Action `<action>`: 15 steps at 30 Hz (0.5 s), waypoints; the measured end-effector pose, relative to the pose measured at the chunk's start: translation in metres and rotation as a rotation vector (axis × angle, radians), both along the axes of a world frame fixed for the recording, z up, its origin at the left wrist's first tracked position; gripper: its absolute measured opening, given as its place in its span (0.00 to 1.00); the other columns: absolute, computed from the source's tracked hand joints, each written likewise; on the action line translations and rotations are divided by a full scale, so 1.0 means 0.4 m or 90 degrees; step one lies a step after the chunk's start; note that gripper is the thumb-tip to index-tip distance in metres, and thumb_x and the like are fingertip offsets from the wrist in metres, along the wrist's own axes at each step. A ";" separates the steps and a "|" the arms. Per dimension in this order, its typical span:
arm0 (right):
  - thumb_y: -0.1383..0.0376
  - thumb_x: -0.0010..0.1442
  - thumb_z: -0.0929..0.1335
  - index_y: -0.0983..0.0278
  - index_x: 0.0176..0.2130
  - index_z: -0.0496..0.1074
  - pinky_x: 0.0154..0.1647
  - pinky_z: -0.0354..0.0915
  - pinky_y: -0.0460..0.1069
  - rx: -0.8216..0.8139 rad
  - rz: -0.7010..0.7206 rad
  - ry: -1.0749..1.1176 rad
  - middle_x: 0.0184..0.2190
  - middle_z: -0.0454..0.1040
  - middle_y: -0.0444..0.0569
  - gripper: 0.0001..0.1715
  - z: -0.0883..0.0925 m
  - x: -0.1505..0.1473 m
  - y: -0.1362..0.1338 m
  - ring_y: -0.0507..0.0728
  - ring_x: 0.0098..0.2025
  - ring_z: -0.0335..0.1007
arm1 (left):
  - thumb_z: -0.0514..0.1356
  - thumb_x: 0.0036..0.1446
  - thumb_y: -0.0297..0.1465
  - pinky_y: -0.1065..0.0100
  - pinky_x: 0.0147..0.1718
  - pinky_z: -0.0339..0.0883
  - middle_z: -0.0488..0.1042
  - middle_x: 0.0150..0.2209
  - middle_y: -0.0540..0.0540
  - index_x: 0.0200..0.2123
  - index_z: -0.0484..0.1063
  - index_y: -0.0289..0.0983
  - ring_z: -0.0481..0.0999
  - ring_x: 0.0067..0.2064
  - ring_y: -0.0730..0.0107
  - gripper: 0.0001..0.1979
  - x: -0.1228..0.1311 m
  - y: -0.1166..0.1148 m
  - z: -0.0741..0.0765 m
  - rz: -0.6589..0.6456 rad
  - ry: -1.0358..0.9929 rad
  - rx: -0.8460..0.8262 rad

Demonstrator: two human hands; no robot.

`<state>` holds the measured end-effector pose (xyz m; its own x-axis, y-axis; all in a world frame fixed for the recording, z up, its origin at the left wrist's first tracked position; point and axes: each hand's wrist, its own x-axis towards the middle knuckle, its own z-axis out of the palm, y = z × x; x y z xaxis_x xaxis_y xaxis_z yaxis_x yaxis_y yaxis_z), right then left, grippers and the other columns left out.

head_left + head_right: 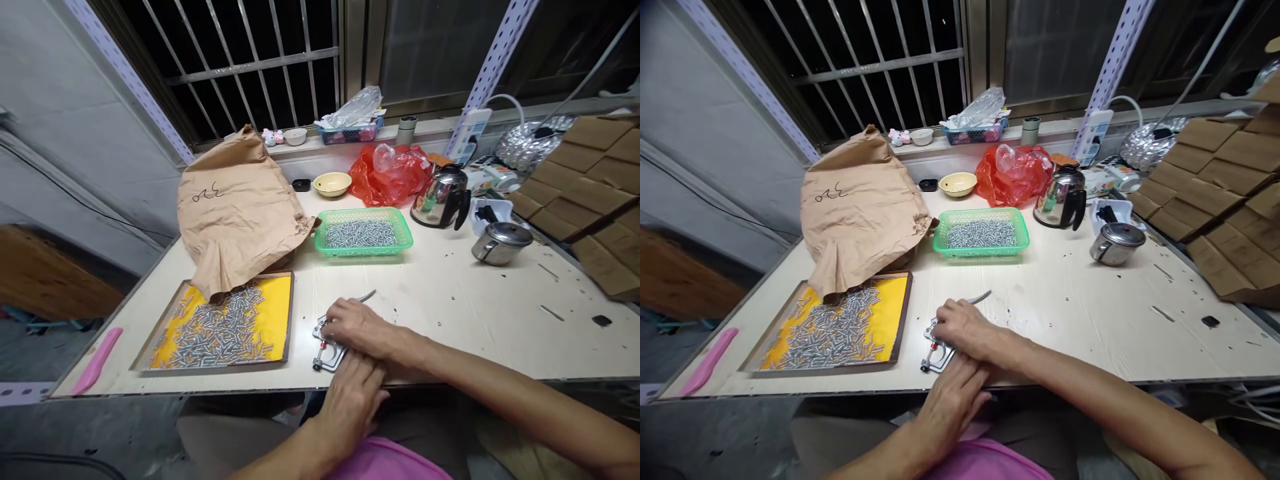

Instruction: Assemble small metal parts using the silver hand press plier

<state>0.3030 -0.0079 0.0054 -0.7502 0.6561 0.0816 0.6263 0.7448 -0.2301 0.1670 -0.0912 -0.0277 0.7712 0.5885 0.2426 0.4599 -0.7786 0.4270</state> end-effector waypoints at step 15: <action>0.71 0.63 0.60 0.65 0.32 0.68 0.37 0.54 0.50 0.229 -0.060 0.212 0.27 0.69 0.47 0.10 0.008 -0.076 0.028 0.53 0.32 0.61 | 0.50 0.62 0.30 0.64 0.37 0.63 0.72 0.36 0.44 0.38 0.73 0.37 0.66 0.40 0.61 0.11 -0.372 0.260 0.090 0.453 0.227 0.197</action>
